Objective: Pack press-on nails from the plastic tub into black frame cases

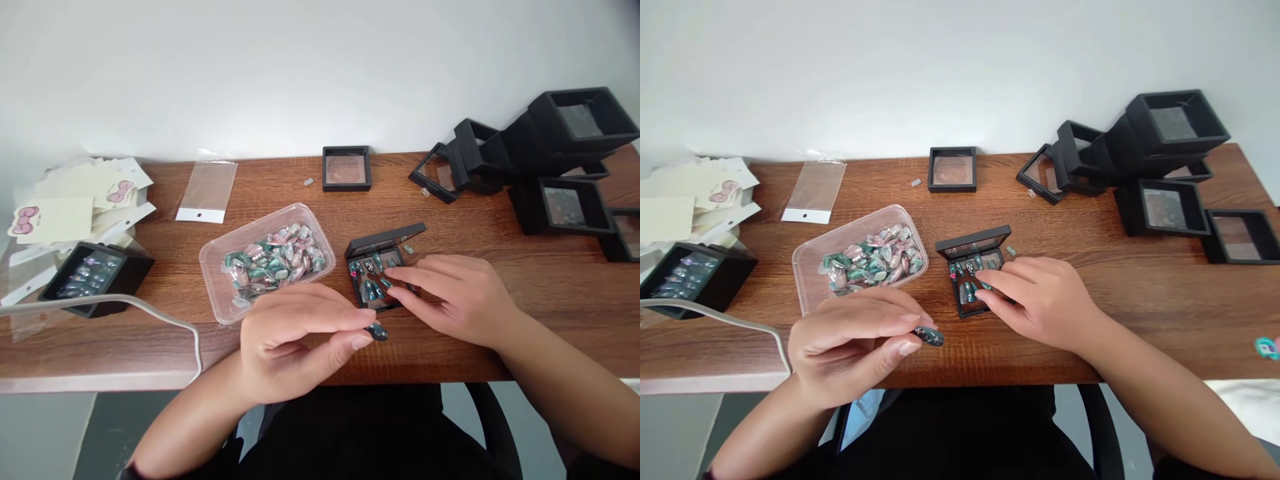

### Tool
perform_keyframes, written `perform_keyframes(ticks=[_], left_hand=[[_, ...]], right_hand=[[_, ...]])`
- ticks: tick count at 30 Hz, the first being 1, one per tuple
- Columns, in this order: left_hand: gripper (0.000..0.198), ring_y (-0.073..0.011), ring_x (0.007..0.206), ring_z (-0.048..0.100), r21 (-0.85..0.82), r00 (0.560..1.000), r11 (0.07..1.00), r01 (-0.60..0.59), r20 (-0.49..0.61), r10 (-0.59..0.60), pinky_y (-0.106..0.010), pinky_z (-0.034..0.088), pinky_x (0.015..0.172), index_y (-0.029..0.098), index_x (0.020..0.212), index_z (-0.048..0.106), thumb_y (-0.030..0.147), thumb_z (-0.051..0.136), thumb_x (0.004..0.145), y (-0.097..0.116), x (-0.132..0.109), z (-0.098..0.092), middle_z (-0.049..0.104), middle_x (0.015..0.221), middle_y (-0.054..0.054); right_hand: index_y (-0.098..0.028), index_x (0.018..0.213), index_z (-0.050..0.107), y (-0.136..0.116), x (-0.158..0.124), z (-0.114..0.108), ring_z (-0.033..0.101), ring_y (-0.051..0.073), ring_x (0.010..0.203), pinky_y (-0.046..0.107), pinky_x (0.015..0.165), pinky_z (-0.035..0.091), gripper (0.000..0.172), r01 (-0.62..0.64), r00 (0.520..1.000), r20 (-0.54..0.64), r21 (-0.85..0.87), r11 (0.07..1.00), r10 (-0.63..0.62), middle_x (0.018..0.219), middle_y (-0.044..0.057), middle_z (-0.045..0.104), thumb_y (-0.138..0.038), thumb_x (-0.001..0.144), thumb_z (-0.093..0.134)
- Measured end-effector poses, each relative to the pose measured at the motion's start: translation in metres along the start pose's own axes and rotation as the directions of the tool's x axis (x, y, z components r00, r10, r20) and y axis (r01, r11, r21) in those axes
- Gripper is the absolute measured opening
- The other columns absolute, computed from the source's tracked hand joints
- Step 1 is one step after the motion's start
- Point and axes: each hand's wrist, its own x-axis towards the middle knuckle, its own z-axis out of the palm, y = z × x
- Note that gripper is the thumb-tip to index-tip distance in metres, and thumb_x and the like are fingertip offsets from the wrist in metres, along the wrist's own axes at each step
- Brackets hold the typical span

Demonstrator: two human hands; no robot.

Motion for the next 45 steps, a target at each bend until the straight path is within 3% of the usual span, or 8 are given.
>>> perform_keyframes(ticks=[5,10,17,23,30,35,41,45], left_hand=[[0.037,-0.0155,0.071,0.073,0.034,0.997,0.997,0.069,-0.032,-0.068,-0.025,0.060,0.062,0.020,0.112,0.074,0.002,0.074,0.080,-0.002,-0.001,0.004,0.079,0.086,-0.006],[0.040,-0.0143,0.072,0.072,0.065,0.997,0.995,0.071,-0.008,-0.070,-0.022,0.059,0.063,0.019,0.115,0.073,0.000,0.073,0.080,-0.008,-0.007,0.012,0.078,0.086,-0.006],[0.042,-0.0140,0.076,0.073,0.091,0.997,0.993,0.069,-0.043,-0.065,-0.023,0.060,0.068,0.020,0.116,0.071,0.000,0.074,0.079,-0.012,-0.011,0.020,0.078,0.091,-0.005],[0.044,-0.0147,0.079,0.074,0.053,0.991,0.992,0.113,-0.077,-0.109,-0.025,0.062,0.072,0.021,0.114,0.071,0.000,0.078,0.076,-0.012,-0.014,0.021,0.078,0.099,-0.005],[0.043,-0.0148,0.077,0.073,0.011,0.988,0.988,0.157,-0.018,-0.157,-0.024,0.061,0.067,0.021,0.114,0.072,0.001,0.078,0.076,-0.011,-0.015,0.019,0.078,0.092,-0.005],[0.037,-0.0191,0.083,0.075,-0.035,0.993,0.994,0.099,0.065,-0.097,-0.031,0.063,0.078,0.014,0.107,0.074,-0.006,0.073,0.077,-0.012,-0.011,0.017,0.079,0.089,-0.009],[0.036,-0.0195,0.085,0.075,-0.056,0.993,0.994,0.088,0.086,-0.083,-0.033,0.063,0.080,0.015,0.107,0.074,-0.006,0.072,0.077,-0.013,-0.009,0.017,0.079,0.090,-0.009],[0.034,-0.0185,0.083,0.075,-0.057,0.988,0.988,0.145,0.060,-0.142,-0.030,0.063,0.076,0.016,0.105,0.074,-0.003,0.075,0.077,-0.012,-0.011,0.018,0.078,0.090,-0.008]], right_hand=[[-0.021,0.111,0.066,-0.009,0.001,-0.002,0.059,0.011,0.056,0.025,0.055,0.046,0.020,0.010,0.995,-0.101,0.139,0.990,0.005,0.067,-0.002,0.068,-0.024,0.091,0.066],[-0.019,0.116,0.066,-0.019,0.002,0.002,0.061,0.012,0.059,0.025,0.056,0.048,0.030,0.082,0.988,-0.149,0.286,0.955,-0.040,0.070,-0.001,0.071,-0.035,0.091,0.067],[-0.015,0.105,0.069,-0.024,0.004,0.009,0.062,0.012,0.058,0.025,0.055,0.052,0.025,0.139,0.974,-0.210,0.267,0.954,-0.083,0.071,0.001,0.073,-0.023,0.083,0.076],[-0.018,0.114,0.070,-0.025,0.006,0.006,0.063,0.011,0.056,0.024,0.053,0.051,0.030,0.126,0.973,-0.220,0.253,0.959,-0.070,0.070,0.000,0.073,-0.019,0.085,0.073],[-0.015,0.106,0.071,-0.024,0.005,0.000,0.062,0.011,0.054,0.024,0.052,0.052,0.021,0.145,0.973,-0.208,0.232,0.962,-0.096,0.068,-0.001,0.072,-0.017,0.085,0.071],[-0.013,0.101,0.070,-0.023,0.003,0.001,0.063,0.011,0.056,0.025,0.054,0.053,0.016,0.150,0.972,-0.212,0.245,0.958,-0.098,0.069,0.000,0.073,-0.016,0.085,0.072],[-0.017,0.100,0.068,-0.024,0.007,0.001,0.064,0.009,0.057,0.022,0.054,0.051,0.009,0.106,0.987,-0.152,0.416,0.903,-0.046,0.072,0.000,0.074,-0.019,0.092,0.065],[-0.017,0.103,0.065,-0.025,0.008,-0.001,0.059,0.008,0.055,0.022,0.053,0.048,0.010,0.056,0.994,-0.110,0.514,0.856,0.000,0.072,0.000,0.073,-0.017,0.093,0.064]])
